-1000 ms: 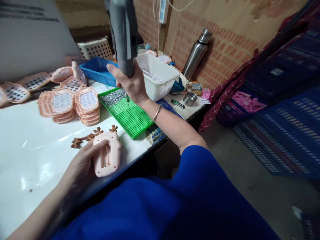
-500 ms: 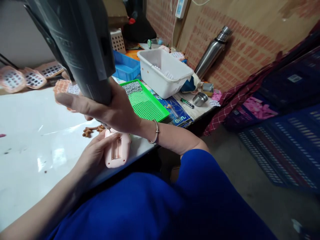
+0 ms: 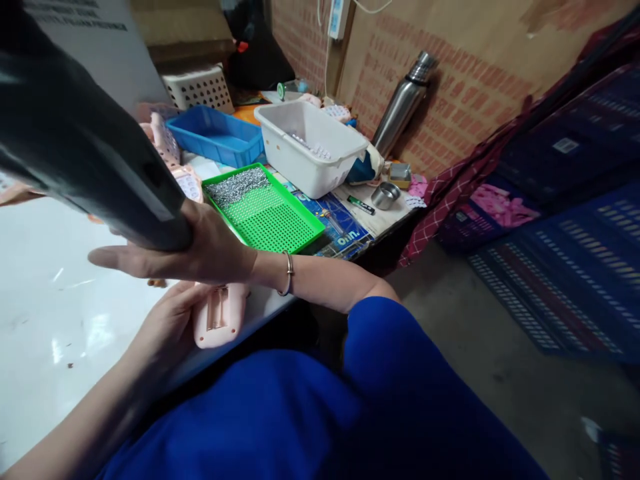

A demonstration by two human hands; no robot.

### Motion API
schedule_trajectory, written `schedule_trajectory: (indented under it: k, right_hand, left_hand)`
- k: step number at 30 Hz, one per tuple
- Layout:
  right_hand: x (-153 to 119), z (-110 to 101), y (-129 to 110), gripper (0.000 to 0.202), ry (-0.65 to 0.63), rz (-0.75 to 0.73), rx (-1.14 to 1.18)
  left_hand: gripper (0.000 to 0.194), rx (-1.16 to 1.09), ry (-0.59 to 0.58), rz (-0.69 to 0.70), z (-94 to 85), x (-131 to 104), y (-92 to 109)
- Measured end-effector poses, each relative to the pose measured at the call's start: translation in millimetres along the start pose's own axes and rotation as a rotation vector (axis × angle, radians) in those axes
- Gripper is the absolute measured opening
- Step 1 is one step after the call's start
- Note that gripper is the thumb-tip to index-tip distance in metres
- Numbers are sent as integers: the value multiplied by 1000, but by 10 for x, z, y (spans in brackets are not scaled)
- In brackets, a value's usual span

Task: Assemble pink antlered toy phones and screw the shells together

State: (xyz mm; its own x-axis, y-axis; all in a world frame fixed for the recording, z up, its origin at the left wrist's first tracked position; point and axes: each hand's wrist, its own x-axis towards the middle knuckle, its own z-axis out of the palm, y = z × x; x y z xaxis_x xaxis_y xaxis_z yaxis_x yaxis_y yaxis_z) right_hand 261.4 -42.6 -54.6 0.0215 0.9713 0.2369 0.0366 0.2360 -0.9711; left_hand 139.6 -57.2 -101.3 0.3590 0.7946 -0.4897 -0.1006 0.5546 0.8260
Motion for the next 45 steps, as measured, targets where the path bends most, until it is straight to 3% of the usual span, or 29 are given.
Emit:
schedule_trajectory:
  k: [2,4,7,11,16,19,25,29,33,36,39,42,45]
  right_hand:
    - [39,-62,-44,35,-152,-57,155]
    - [101,-159,-96,30,-186,-107,265]
    - [258,-383,-96,36,44,-219,223]
    - [569,-772,178,48,389,-298,19]
    - [818,-1041,555,49,489,-290,17]
    - [840,-1027,605,40,516,-305,50]
    - [822,-991,595,44,556,-165,-13]
    - [811,-1000,633,47,557,-208,-20]
    - [825,-1019,641,52,547,-239,-29]
    - [831,-1003,537,49,528,-271,-28]
    - [723,-862,311,42,479,-365,54]
    - [437,-606,35,34,361,-422,222]
    - [63,-352,-174,20,143,-326,309]
  left_hand:
    - [42,-4,-22,-3,-3,4,-1]
    - [43,-6,-6,-18,18,-21,18]
    - [47,47,16,-81,48,-136,55]
    - [49,76,-83,-205,8,-396,41]
    - [50,57,-213,-486,-94,-615,-27]
    - [56,27,-211,-507,-116,-628,-26]
    - [54,-5,-49,-288,-144,-469,33]
    - [59,-64,-24,-143,-203,-307,51]
    - [66,-113,-60,-109,-236,-191,36]
    - [60,-186,-16,-53,-204,-150,21]
    - [54,-236,52,-10,-148,-131,28]
    - [50,-248,74,19,-112,-119,48]
    - [46,-267,93,35,-111,-114,55]
